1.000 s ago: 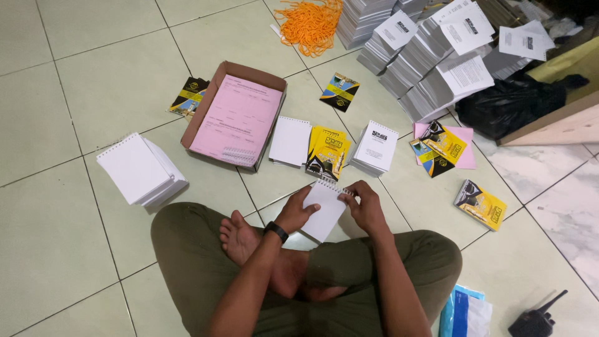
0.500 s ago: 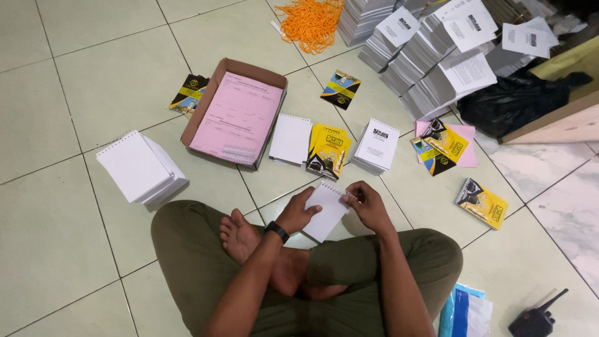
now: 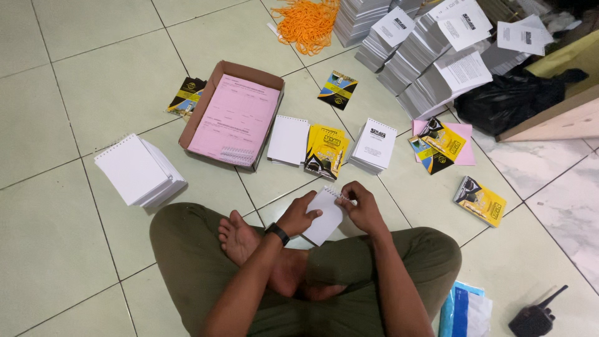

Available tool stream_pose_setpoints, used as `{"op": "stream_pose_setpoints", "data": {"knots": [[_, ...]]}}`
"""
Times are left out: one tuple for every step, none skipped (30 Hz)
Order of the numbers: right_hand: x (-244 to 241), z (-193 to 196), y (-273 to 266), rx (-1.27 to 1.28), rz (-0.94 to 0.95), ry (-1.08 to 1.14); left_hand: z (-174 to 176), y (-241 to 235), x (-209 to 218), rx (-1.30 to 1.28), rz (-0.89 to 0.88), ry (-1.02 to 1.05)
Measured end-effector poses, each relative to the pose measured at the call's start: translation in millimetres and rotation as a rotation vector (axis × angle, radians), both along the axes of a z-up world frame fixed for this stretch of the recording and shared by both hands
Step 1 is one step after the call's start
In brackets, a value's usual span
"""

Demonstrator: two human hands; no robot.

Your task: The person sits on the floor and organizes a stack of small spiral-bound notebooks. They pick up a notebook, flip through its pages, and place it on a pile. They repeat this process with several other notebooks, handling them one by one.

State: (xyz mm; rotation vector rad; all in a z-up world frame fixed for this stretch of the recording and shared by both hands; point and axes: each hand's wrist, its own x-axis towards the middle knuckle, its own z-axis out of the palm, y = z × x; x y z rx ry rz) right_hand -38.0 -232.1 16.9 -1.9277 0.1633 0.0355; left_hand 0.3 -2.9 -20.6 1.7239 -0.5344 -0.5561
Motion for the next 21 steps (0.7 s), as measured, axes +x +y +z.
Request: {"op": "stream_pose_setpoints", "data": {"knots": [[-1, 9, 2, -0.002, 0.001, 0.001, 1, 0, -2, -0.002, 0.001, 0.001], [-2, 18, 5, -0.026, 0.005, 0.014, 3, 0, -3, 0.022, -0.003, 0.001], [-1, 27, 8, -0.048, 0.008, 0.024, 5, 1, -3, 0.047, -0.009, -0.002], [-1, 21, 7, -0.047, 0.008, 0.022, 5, -1, -5, 0.048, -0.009, -0.005], [-1, 15, 6, -0.03, 0.015, 0.023, 5, -2, -7, 0.061, -0.027, -0.001], [-1, 8, 5, -0.013, 0.023, 0.025, 4, -3, -9, 0.073, -0.046, 0.002], [-1, 7, 7, -0.013, 0.023, 0.024, 7, -3, -8, 0.074, -0.046, 0.002], [-1, 5, 9, -0.062, 0.022, -0.002, 9, -2, -7, 0.087, -0.052, 0.007], [-1, 3, 10, -0.114, 0.021, -0.026, 11, -3, -8, 0.098, -0.058, 0.014], [-2, 7, 10, -0.116, 0.022, -0.024, 12, -4, -8, 0.096, -0.058, 0.016], [-1, 11, 11, -0.097, 0.021, -0.018, 13, -3, -8, 0.092, -0.054, 0.015], [-1, 15, 12, -0.078, 0.021, -0.012, 14, -3, -7, 0.088, -0.051, 0.014], [-1, 19, 13, -0.077, 0.022, -0.015, 8, -3, -7, 0.089, -0.049, 0.011], [0, 22, 14, -0.035, 0.004, 0.007, 2, -3, -7, 0.069, -0.055, 0.005], [-2, 26, 14, 0.007, -0.018, 0.032, -5, -3, -7, 0.049, -0.065, 0.002], [0, 24, 14, 0.008, -0.02, 0.032, -9, -3, -6, 0.05, -0.067, 0.001], [-1, 23, 13, 0.015, -0.005, 0.053, -13, -4, -6, 0.06, -0.081, -0.013], [-1, 22, 12, 0.022, 0.009, 0.074, -17, -5, -6, 0.071, -0.095, -0.027], [-1, 23, 11, 0.021, 0.009, 0.074, -8, -5, -8, 0.07, -0.095, -0.028], [-2, 23, 11, 0.007, 0.032, 0.092, 0, -4, -11, 0.084, -0.109, -0.04], [-2, 24, 10, -0.007, 0.056, 0.11, 9, -3, -13, 0.1, -0.121, -0.053]]}}
